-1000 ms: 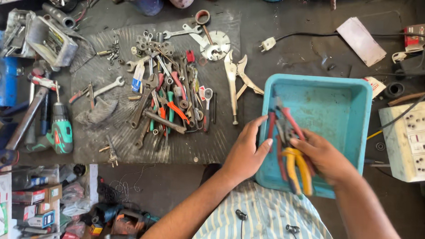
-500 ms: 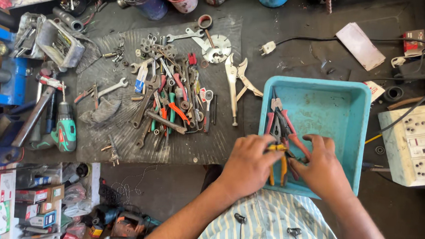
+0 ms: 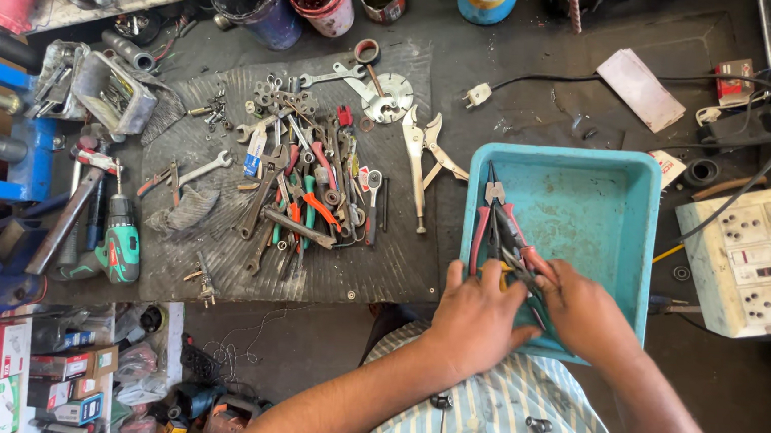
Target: The person gathers scattered hand tools, including wrenches, pliers and screwdrivers, from a cluttered workbench and places them into a blue plastic tray, then wipes the inside of the tray with a rag.
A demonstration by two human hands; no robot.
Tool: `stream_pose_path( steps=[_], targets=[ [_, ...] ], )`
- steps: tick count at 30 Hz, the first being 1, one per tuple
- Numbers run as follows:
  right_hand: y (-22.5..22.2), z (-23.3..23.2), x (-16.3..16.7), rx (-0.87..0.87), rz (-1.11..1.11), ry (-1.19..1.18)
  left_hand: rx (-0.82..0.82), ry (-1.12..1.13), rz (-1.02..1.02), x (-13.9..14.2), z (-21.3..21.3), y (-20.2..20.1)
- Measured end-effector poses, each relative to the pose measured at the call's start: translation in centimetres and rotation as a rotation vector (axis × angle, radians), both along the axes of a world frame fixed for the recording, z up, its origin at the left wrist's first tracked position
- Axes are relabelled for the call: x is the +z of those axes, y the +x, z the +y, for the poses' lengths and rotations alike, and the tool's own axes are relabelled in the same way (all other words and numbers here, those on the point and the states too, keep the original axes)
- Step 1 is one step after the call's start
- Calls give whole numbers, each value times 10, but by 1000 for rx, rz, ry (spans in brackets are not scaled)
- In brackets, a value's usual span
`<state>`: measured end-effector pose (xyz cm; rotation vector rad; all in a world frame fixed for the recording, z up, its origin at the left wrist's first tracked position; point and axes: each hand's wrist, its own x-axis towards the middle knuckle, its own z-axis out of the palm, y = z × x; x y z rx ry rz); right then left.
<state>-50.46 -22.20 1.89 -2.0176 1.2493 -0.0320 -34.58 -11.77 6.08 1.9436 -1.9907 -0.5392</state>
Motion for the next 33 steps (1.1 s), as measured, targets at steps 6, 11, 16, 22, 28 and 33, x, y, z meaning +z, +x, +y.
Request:
stream_pose_path(
  steps=[6, 11, 16, 22, 28, 33],
  targets=[
    [-19, -7, 22, -108, -25, 262, 245, 70, 319, -2, -1, 4],
    [-37, -10, 40, -198, -164, 525, 242, 199, 1169, -12, 19, 45],
    [-19, -2, 29, -291, -403, 588, 405, 84, 1512, -23, 43, 67],
    [23, -1, 16, -34, -395, -459, 302, -267, 1004, -17, 47, 60],
    [9, -9, 40, 52, -1149, 426, 214, -205, 1305, -8, 55, 49],
    [-11, -11, 40, 36, -1468, 639, 228, -279, 1413, -9, 48, 48]
  ],
)
